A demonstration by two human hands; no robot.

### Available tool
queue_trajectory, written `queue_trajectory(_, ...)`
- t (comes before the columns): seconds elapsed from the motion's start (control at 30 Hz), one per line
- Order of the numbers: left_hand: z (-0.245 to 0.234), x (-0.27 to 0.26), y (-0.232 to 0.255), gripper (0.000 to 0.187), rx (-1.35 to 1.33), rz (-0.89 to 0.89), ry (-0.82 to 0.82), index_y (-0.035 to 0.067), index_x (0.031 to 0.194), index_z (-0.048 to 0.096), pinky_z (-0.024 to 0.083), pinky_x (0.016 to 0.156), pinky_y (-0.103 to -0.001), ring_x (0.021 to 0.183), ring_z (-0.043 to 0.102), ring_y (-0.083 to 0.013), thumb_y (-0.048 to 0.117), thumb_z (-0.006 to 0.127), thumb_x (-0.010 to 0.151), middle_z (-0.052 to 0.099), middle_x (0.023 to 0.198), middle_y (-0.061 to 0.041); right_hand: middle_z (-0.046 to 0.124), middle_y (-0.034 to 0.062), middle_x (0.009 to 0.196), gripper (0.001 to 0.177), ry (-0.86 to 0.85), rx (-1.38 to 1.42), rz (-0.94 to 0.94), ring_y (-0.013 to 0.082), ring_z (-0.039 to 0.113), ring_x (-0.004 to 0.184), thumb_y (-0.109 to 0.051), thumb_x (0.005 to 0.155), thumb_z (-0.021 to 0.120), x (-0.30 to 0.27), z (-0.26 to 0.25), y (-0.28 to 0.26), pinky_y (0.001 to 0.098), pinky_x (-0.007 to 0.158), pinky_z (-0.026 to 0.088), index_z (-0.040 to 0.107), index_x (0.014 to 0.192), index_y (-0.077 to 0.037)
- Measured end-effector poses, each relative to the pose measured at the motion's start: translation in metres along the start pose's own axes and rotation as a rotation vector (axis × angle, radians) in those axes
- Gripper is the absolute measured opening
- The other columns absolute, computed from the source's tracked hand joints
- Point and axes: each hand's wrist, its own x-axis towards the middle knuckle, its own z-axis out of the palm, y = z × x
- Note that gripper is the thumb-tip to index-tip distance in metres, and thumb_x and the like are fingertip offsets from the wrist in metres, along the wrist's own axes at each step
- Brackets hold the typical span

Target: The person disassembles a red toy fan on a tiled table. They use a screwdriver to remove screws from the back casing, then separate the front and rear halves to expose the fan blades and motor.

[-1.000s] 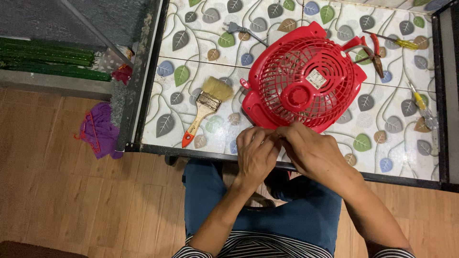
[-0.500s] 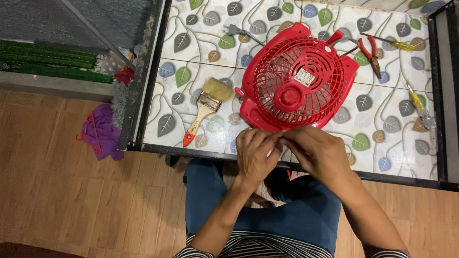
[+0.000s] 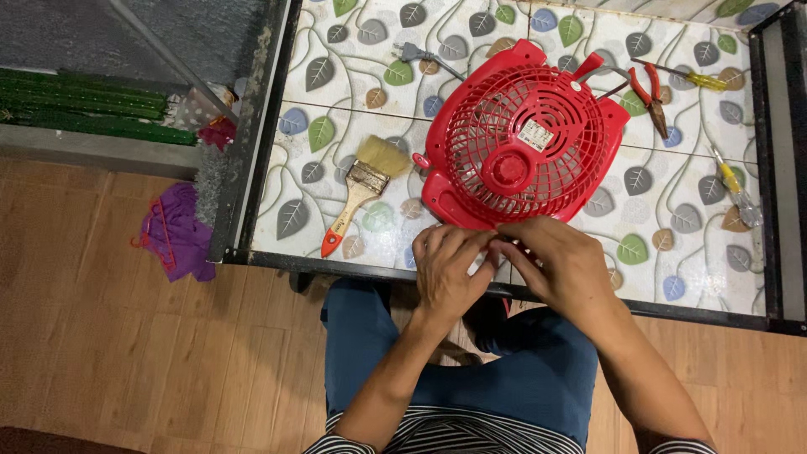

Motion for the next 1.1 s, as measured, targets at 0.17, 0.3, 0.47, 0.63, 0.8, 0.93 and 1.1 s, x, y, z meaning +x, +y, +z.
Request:
queue_trajectory(0.17,0.000,-0.001,-0.003,0.017,0.033,-0.011,-0.024,0.013,0.101,0.074,0.034,0.108,-0.045,0.110,0.060,-0.0221,0.018,0.075,0.084,0.069,0.101,0.000,0.074,0.0116,0.102,0.033,0.001,0.029,-0.179,0.0292,0.072,0.084,-0.012,0.083,0.071,0.008,-0.009,-0.008,0.0364,0.070,0.056,0.072,0.115,-0.004)
queue_trajectory(0.3,0.000,-0.003,-0.005,0.027,0.002,0.019,0.000,0.013,0.110,0.077,0.033,0.108,-0.046,0.111,0.059,-0.0223,0.015,0.074,0.084,0.070,0.105,0.000,0.071,0.0111,0.089,0.035,0.079,-0.038,0.040,0.0240,0.068,0.070,-0.026,0.079,0.084,0.005,0.001,-0.005,0.0347,0.062,0.054,0.072,0.105,-0.005)
queue_trajectory(0.47,0.000,-0.001,-0.002,0.023,0.005,-0.033,-0.019,0.014,0.107,0.077,0.034,0.108,-0.046,0.109,0.060,-0.0212,0.018,0.076,0.085,0.069,0.101,0.002,0.070,0.0081,0.085,0.023,0.087,0.014,0.050,0.0184,0.065,0.064,-0.022,0.086,0.085,-0.001,0.008,0.007,0.0317,0.059,0.052,0.073,0.099,-0.008)
queue_trajectory(0.63,-0.002,0.000,-0.001,0.027,-0.009,-0.038,-0.037,0.014,0.110,0.078,0.032,0.107,-0.046,0.107,0.058,-0.0208,0.019,0.075,0.084,0.069,0.099,0.002,0.072,0.0093,0.091,0.021,-0.012,0.087,-0.027,0.0213,0.066,0.068,-0.012,0.088,0.077,0.003,-0.005,0.002,0.0326,0.060,0.053,0.075,0.108,-0.006)
queue_trajectory(0.8,0.000,-0.002,-0.004,0.017,0.014,-0.030,-0.016,0.015,0.105,0.078,0.032,0.109,-0.046,0.110,0.059,-0.0202,0.019,0.076,0.088,0.071,0.105,0.004,0.072,0.0115,0.100,0.036,0.031,0.128,-0.103,0.0243,0.068,0.080,-0.014,0.084,0.077,0.006,-0.006,-0.003,0.0336,0.067,0.055,0.072,0.118,-0.003)
queue_trajectory(0.93,0.002,-0.003,-0.005,0.022,0.010,-0.031,-0.006,0.015,0.106,0.078,0.033,0.109,-0.046,0.110,0.059,-0.0207,0.020,0.077,0.085,0.071,0.104,0.003,0.071,0.0098,0.086,0.029,0.049,0.017,0.197,0.0219,0.065,0.067,-0.025,0.080,0.088,0.002,0.009,0.003,0.0348,0.062,0.052,0.074,0.097,-0.006)
queue_trajectory(1.1,0.000,-0.002,-0.006,0.033,-0.053,-0.049,-0.007,0.013,0.109,0.077,0.035,0.105,-0.045,0.109,0.058,-0.0229,0.016,0.076,0.076,0.067,0.102,0.000,0.072,0.0086,0.093,0.022,0.033,0.099,-0.010,0.0244,0.067,0.080,-0.017,0.087,0.080,-0.002,0.009,0.010,0.0358,0.070,0.054,0.074,0.106,-0.008)
